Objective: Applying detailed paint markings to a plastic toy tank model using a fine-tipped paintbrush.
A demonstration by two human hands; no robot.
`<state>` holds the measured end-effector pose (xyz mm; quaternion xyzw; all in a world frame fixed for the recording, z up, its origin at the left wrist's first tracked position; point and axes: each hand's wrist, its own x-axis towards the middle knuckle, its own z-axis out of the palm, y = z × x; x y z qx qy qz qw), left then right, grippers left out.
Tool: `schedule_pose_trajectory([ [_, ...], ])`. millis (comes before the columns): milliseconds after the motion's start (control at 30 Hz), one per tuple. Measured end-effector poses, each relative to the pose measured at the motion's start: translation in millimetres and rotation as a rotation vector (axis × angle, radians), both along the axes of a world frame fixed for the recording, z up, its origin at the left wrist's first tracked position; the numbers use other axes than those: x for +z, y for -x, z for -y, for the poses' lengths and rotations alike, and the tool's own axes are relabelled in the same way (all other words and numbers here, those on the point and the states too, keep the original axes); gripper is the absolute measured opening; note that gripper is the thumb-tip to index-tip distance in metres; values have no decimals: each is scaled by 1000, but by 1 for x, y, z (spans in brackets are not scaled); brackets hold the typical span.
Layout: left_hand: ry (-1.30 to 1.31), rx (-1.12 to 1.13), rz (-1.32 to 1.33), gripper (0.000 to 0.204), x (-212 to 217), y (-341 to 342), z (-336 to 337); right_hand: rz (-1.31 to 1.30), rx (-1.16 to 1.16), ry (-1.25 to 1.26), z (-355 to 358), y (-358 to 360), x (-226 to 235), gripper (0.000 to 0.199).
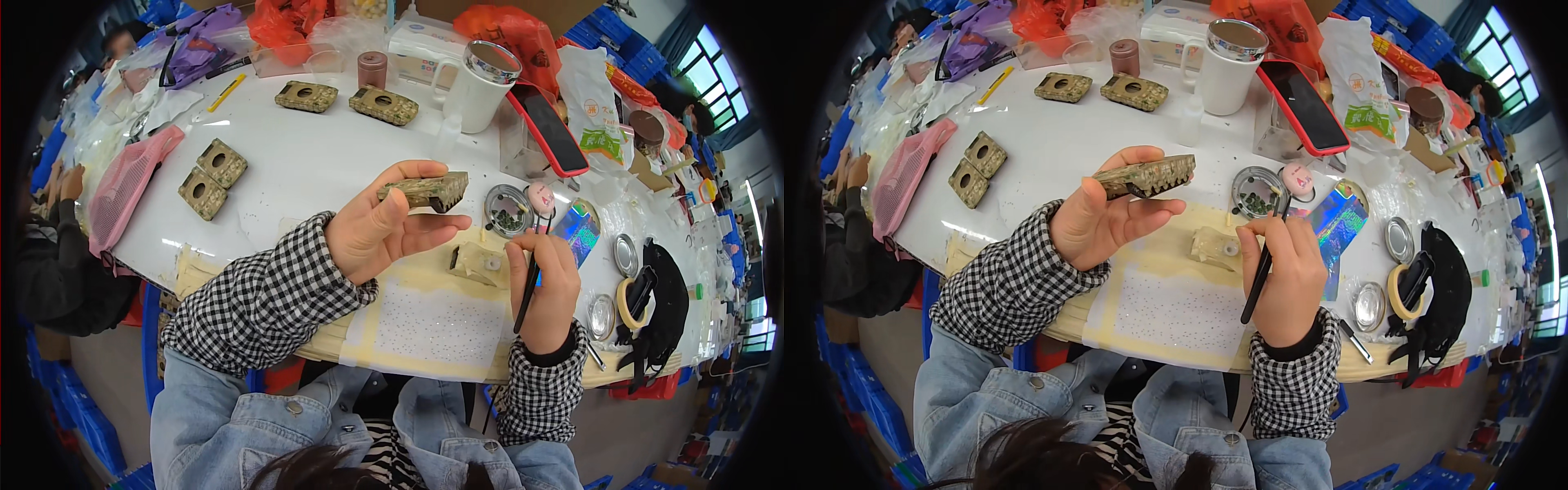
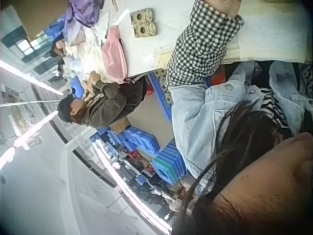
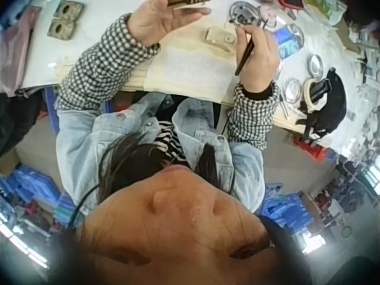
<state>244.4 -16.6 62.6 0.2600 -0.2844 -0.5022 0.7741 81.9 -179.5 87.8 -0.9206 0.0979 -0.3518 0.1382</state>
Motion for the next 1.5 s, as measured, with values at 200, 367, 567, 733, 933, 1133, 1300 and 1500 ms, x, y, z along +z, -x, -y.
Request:
schedule_pose_trajectory([
  [200, 9, -41, -131, 73, 1, 2, -1, -38, 16, -20, -2, 0, -1, 10],
  [367, 21, -121, -210, 74, 1, -2, 1, -15, 17, -27, 0, 0, 0, 9],
  [567, -128, 117, -66, 61, 5, 6, -2, 30, 27, -57, 2, 0, -5, 9],
  [733, -124, 130, -233, 68, 1, 1, 3, 111, 66, -94, 1, 0, 2, 9],
  [933, -130, 33, -338, 91, 11, -2, 1, 24, 75, -108, 1, 1, 2, 9],
  [1133, -67, -78, -374, 103, 7, -5, -1, -15, 106, -84, 2, -1, -1, 12],
  [1300, -50, -143, -418, 105, 6, -6, -1, -14, 91, -88, 1, 0, 1, 16],
  [1500, -59, -254, -397, 104, 10, -2, 1, 129, 127, -23, -3, 1, 17, 36],
])
